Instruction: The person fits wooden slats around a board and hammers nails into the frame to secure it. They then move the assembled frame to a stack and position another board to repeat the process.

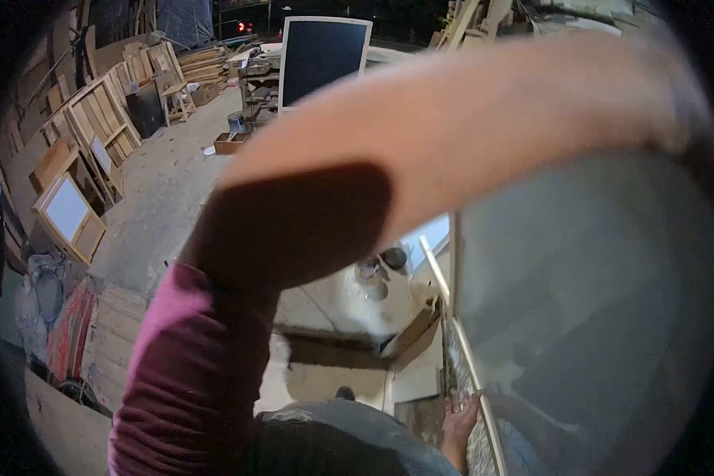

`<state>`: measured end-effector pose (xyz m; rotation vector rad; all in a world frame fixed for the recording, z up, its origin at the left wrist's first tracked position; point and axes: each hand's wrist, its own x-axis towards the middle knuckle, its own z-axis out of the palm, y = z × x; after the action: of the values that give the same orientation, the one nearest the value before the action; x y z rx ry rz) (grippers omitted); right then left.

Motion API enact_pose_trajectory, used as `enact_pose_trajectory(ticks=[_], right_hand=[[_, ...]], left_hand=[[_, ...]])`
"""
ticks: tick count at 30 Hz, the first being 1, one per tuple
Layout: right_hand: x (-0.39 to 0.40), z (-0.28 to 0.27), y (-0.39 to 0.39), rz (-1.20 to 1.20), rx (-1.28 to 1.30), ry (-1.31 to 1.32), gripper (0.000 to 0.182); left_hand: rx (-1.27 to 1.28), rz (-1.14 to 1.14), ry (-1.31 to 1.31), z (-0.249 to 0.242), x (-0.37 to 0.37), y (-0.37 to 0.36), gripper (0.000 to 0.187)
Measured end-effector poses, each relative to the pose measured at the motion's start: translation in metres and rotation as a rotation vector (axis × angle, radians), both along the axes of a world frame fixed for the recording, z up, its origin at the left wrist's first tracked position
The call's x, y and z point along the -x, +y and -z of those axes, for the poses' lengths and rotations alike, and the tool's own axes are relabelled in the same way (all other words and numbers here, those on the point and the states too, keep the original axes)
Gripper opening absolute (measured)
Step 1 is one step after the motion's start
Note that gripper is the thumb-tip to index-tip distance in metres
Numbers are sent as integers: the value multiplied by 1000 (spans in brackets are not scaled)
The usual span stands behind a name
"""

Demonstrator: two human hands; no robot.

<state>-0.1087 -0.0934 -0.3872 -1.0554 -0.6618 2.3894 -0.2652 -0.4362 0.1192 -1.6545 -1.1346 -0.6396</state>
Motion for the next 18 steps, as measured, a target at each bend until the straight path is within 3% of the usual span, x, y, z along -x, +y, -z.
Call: enact_pose_trajectory(ticks=[2,3,4,6,9,14,15,17,18], right_hand=[[44,-11,7,-107,-374,164,72],[70,-20,-2,41,-455,126,59],[96,-22,5,34,-459,118,59],[149,-19,21,70,-191,324,40],[231,-78,-16,18,-284,252,34],[391,-107,-47,-271,-558,392,36],[427,-99,-14,-352,-559,161,33],[502,-208,-86,-293,-548,350,19],[552,-218,-61,-318,-576,458,24]], left_hand=[[-66,-51,-12,-2,25,-31,46],[-92,-74,-28,-13,52,-29,46],[-119,-92,-53,-20,80,-39,47],[-173,-131,-106,-28,132,-49,47],[-247,-193,-191,-25,205,-79,48],[-400,-366,-270,-13,329,-176,50],[-425,-403,-272,-15,353,-195,50],[-491,-463,-235,-36,410,-230,51],[-539,-498,-228,-55,436,-252,52]])
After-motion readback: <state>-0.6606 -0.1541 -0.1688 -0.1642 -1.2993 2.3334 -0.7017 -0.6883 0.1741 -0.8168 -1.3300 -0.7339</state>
